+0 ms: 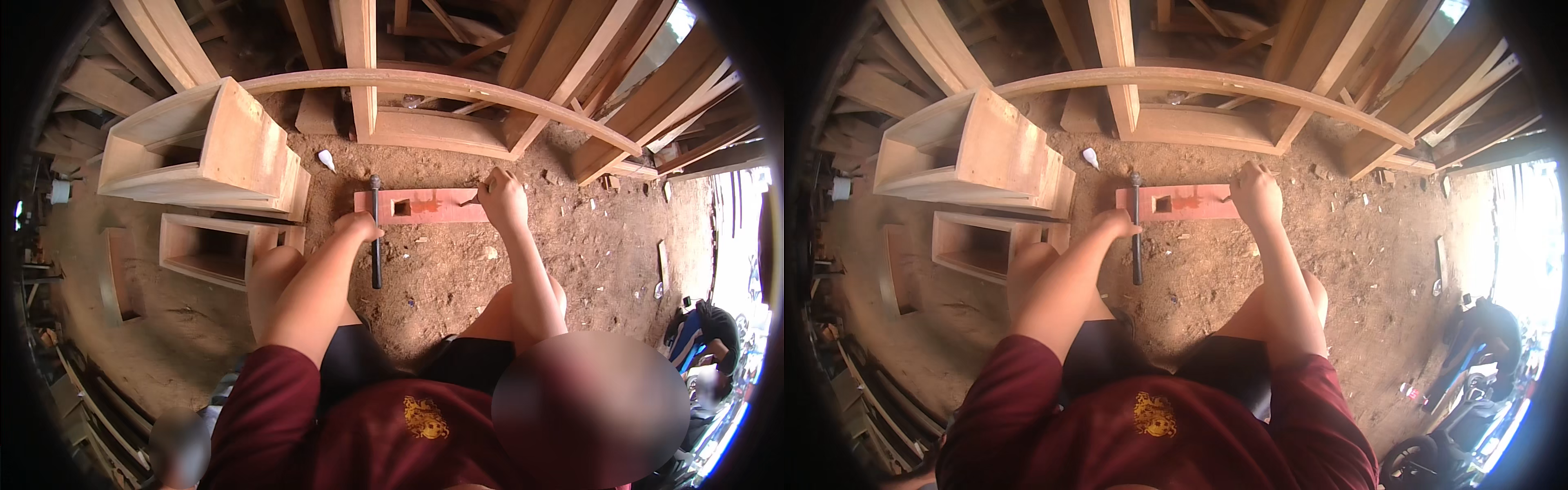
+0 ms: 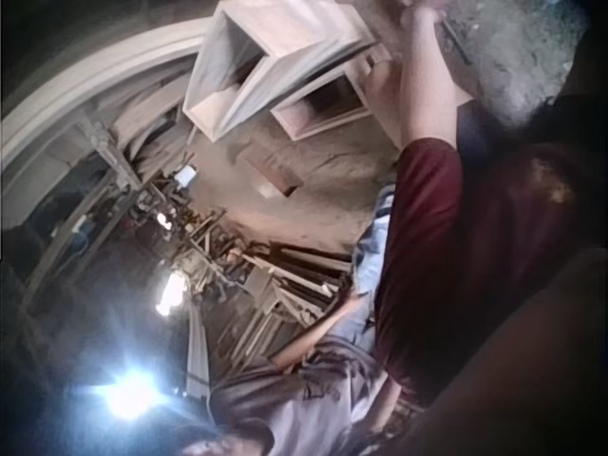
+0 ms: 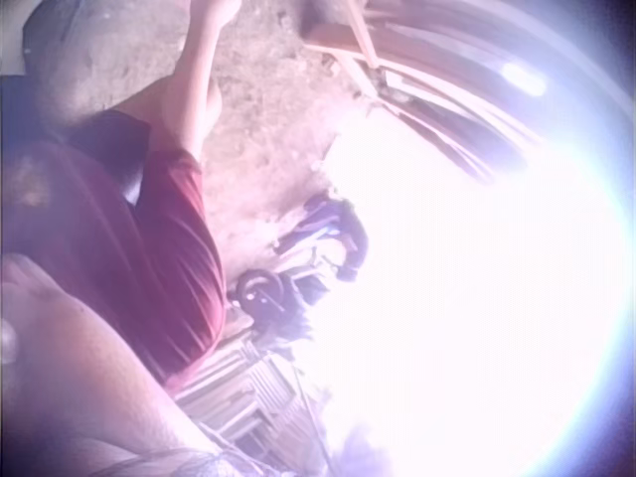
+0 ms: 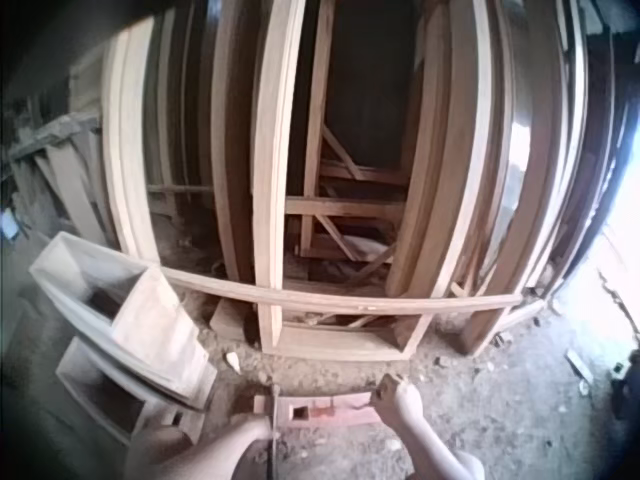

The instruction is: The person sits on the floor in a workshop and uses a hammer and chisel to carve a rectangular recess into a small wooden block. They repeatedly strike the chisel to remove wood chips and deepen the cut.

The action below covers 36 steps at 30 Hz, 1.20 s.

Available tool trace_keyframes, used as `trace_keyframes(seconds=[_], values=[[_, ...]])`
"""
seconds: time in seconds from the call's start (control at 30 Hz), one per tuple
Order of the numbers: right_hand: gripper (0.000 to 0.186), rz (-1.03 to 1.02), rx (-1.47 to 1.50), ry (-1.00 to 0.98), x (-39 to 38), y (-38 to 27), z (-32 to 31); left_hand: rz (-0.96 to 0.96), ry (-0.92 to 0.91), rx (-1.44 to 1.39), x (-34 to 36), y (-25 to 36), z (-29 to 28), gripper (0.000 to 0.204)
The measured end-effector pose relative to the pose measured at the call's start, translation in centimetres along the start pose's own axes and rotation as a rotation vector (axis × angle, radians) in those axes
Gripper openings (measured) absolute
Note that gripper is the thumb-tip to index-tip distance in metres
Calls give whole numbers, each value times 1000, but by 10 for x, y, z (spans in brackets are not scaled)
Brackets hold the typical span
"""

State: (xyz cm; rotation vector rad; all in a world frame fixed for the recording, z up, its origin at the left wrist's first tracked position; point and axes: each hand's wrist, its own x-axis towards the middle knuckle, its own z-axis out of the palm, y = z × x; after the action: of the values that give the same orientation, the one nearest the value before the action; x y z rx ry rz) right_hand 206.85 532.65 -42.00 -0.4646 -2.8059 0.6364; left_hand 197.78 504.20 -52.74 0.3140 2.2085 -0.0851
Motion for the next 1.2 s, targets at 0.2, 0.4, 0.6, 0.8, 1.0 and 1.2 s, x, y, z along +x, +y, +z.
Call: trace_keyframes(seconds=[0.2, 0.4, 0.6, 0.8, 1.0, 1.2], values=[[18, 40, 16, 5, -2, 1, -1, 23, 79, -188, 27, 1, 60, 63], [25, 29, 80, 2, -11, 7, 0, -14, 59, -398, 42, 2, 63, 39], [32, 12, 152, 46, -16, 24, -10, -60, 188, -1261, 21, 3, 25, 33], [32, 3, 277, -4, -17, 26, -21, 1, 127, -1262, -22, -2, -5, 27], [32, 220, 656, -435, -14, 15, -37, 58, 132, -1310, -104, 20, -19, 17], [70, 320, 660, -651, -24, -10, -29, 378, 227, -1171, -146, 87, -14, 17]])
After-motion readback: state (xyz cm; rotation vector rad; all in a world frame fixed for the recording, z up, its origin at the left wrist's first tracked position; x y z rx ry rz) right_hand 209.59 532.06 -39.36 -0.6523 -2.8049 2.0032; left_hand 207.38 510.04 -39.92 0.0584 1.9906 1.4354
